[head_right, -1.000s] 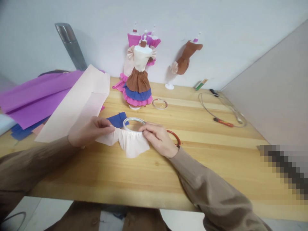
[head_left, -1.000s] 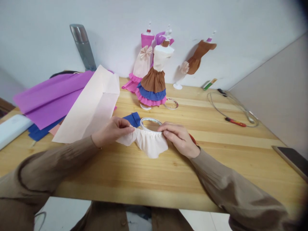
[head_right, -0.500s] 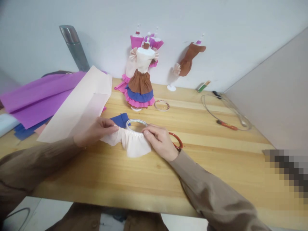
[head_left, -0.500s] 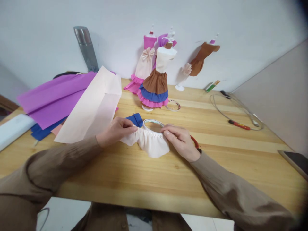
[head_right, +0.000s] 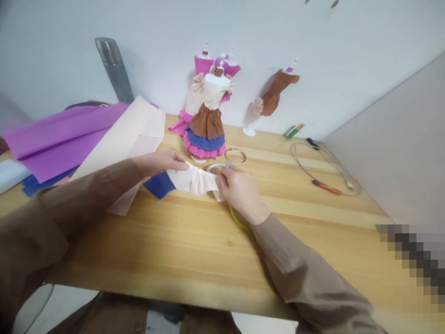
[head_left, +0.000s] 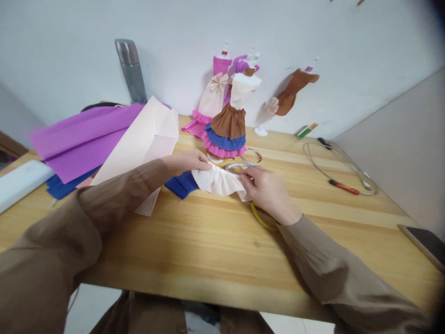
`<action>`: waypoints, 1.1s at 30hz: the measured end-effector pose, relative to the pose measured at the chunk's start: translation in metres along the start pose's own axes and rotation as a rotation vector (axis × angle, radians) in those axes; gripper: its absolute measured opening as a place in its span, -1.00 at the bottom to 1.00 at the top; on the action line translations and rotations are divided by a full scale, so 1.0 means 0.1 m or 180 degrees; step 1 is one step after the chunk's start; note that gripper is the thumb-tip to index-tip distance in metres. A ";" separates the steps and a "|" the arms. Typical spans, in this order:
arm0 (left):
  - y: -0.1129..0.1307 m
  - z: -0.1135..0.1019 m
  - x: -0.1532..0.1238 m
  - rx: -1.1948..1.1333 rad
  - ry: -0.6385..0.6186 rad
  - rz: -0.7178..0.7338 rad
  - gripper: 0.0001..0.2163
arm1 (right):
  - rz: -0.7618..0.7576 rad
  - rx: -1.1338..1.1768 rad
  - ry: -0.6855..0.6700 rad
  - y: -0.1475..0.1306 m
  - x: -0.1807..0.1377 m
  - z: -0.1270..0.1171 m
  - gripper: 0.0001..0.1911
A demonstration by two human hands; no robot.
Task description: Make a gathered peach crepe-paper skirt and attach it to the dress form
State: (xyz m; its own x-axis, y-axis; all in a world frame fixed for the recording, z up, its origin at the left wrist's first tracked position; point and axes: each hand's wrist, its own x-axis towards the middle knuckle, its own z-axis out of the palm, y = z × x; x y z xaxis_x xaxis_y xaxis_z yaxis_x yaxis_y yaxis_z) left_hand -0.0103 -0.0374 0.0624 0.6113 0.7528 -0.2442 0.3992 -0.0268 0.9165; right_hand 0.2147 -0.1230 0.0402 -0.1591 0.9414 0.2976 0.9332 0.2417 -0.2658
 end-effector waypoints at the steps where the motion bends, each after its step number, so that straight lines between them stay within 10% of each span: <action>1: -0.03 0.01 0.07 0.0004 0.0081 -0.0003 -0.85 | 0.0054 -0.0166 -0.0008 0.00 0.04 0.01 -0.75; 15: -0.14 0.06 0.38 0.0111 0.0462 -0.0179 -0.81 | 0.0376 -0.0734 -0.0063 0.08 0.32 0.12 -0.69; 33: -0.03 0.25 -0.54 0.0193 0.0599 0.0265 -0.73 | 0.0039 0.1918 -0.0612 0.13 -0.11 -0.17 -0.73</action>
State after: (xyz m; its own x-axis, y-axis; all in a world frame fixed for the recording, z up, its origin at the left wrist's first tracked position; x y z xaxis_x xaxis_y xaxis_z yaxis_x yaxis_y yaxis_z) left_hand -0.0278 -0.0945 0.0651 0.5077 0.8557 -0.0996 0.3965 -0.1294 0.9089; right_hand 0.2336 -0.1342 0.0489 -0.2567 0.9569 0.1360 0.5991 0.2680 -0.7545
